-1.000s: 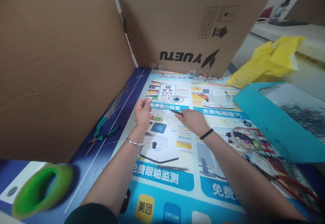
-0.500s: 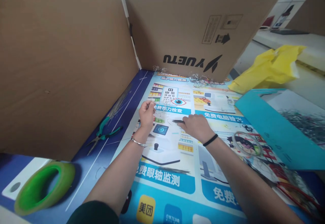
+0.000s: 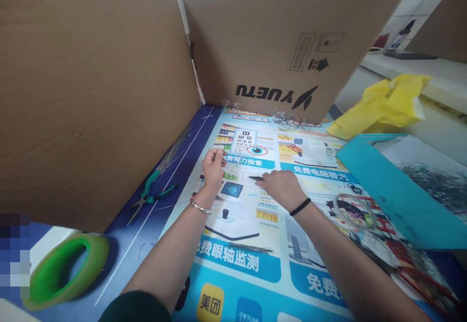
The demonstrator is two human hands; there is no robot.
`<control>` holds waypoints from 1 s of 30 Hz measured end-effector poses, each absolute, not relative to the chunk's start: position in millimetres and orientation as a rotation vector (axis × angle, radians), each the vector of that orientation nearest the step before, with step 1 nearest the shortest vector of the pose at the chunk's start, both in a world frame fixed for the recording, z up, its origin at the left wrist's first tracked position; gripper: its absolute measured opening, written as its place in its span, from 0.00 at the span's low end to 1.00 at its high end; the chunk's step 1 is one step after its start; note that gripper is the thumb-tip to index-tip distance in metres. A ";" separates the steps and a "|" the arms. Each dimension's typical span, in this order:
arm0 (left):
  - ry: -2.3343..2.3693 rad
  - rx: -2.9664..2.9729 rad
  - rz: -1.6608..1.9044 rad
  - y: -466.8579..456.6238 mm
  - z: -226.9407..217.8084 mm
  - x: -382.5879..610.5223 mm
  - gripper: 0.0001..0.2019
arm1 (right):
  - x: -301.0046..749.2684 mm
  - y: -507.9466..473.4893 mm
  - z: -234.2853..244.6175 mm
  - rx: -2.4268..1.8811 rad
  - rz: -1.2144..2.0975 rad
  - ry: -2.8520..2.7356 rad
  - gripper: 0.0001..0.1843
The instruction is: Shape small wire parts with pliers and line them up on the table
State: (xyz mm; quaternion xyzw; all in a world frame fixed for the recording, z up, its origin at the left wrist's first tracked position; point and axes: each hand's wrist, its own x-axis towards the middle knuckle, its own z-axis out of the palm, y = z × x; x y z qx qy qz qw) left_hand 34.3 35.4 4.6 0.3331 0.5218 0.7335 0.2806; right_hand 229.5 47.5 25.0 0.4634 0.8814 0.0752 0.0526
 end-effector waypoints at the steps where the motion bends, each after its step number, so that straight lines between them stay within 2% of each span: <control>1: 1.402 0.896 1.964 35.2 4.6 34.2 0.12 | 229.9 48.2 25.5 1.410 0.230 2.675 0.25; 8: 1.375 0.916 1.966 36.1 2.6 34.2 0.12 | 227.5 52.4 29.6 1.530 0.294 2.632 0.27; 30: 1.367 0.935 1.998 34.8 -0.8 34.4 0.11 | 226.6 52.1 20.5 1.461 0.276 2.657 0.25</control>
